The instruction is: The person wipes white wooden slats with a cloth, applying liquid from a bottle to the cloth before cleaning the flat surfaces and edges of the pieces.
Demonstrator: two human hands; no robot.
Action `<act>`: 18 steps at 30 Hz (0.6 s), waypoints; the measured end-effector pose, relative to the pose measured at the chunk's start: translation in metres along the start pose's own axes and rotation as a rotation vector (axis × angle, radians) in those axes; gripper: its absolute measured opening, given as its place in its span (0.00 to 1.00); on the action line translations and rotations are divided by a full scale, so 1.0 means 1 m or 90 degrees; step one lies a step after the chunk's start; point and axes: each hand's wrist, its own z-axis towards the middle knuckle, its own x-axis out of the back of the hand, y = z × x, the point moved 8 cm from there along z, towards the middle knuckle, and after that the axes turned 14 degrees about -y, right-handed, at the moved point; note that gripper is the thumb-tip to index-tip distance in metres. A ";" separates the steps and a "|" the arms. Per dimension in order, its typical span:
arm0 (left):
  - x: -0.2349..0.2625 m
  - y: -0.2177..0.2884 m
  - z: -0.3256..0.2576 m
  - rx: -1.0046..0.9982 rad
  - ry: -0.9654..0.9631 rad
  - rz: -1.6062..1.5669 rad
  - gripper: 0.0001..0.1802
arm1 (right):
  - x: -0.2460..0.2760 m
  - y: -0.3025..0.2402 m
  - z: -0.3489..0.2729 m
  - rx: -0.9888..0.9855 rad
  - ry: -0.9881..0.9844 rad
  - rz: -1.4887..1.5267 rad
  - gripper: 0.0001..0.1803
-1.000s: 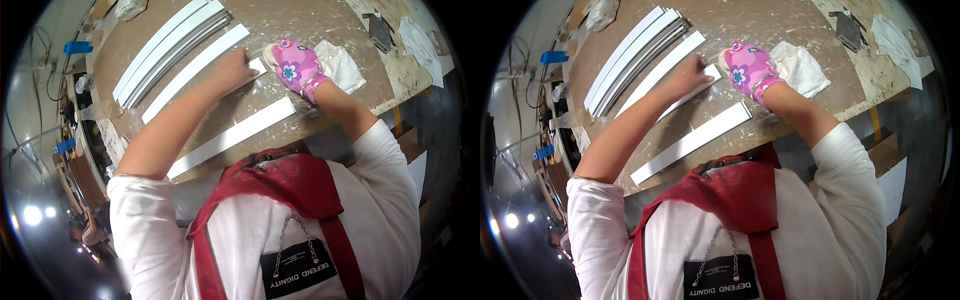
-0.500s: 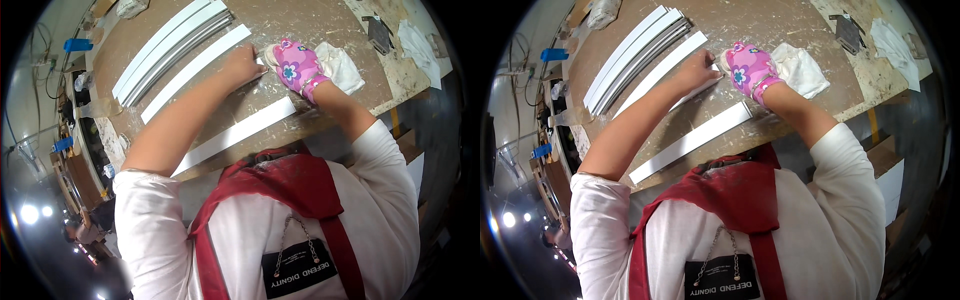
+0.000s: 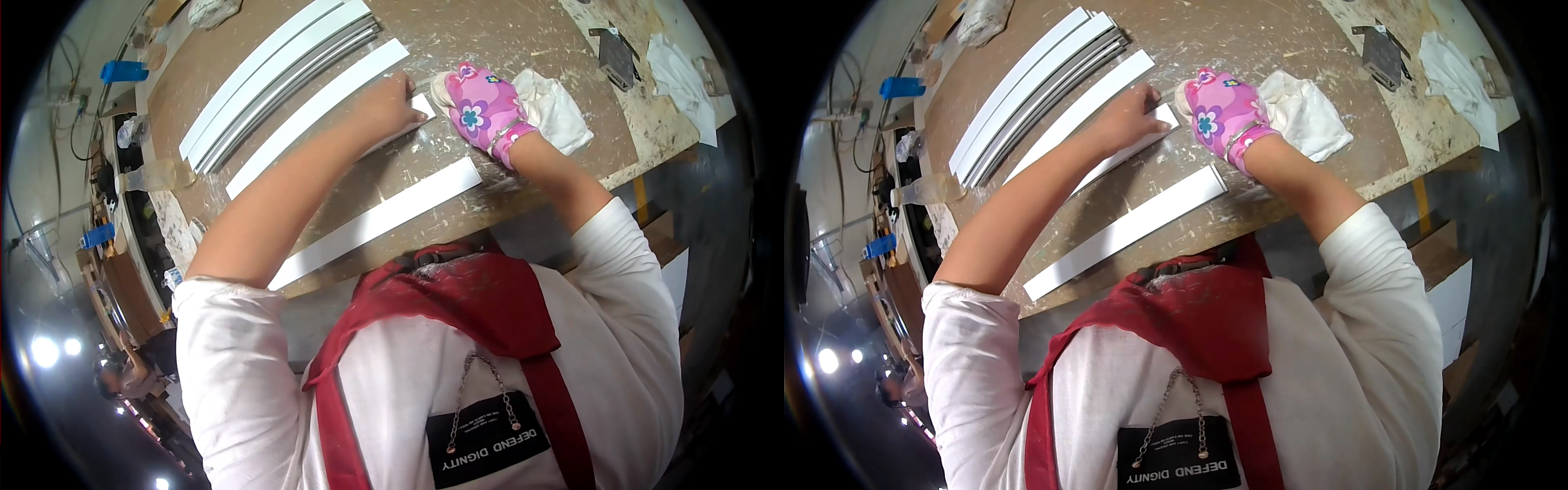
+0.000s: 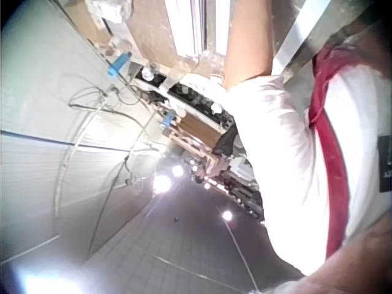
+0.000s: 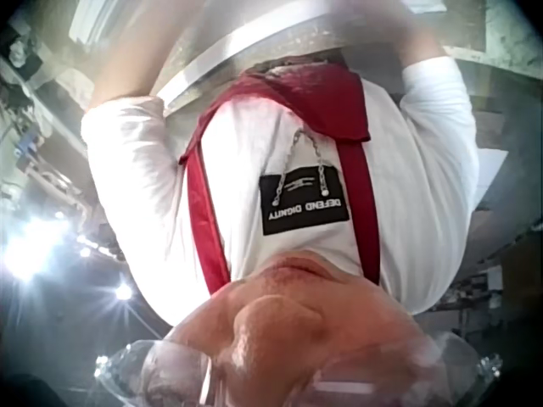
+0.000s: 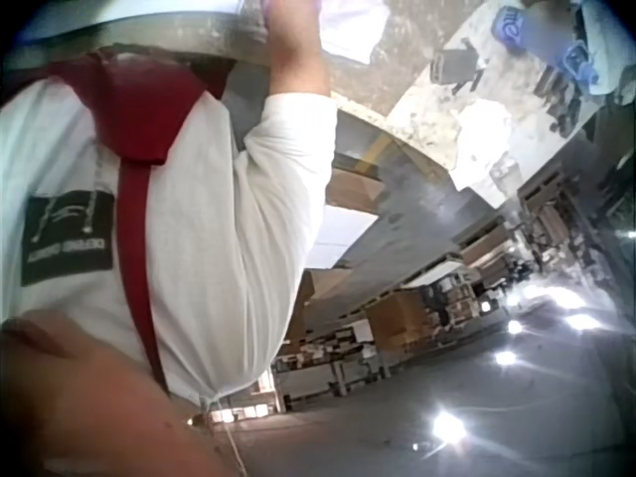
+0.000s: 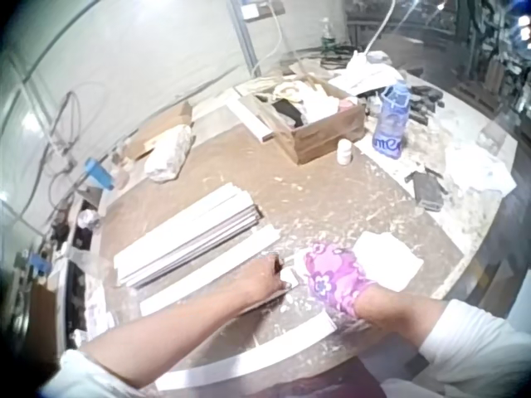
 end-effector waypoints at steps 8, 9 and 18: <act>-0.006 -0.021 0.000 0.010 -0.022 -0.095 0.32 | 0.003 0.003 -0.003 0.005 0.089 -0.007 0.11; -0.002 -0.019 0.002 0.021 0.002 -0.077 0.32 | 0.006 0.002 -0.001 0.002 0.085 0.000 0.11; 0.025 -0.021 -0.007 -0.107 0.122 -0.224 0.20 | 0.001 0.004 -0.005 0.019 0.037 0.028 0.18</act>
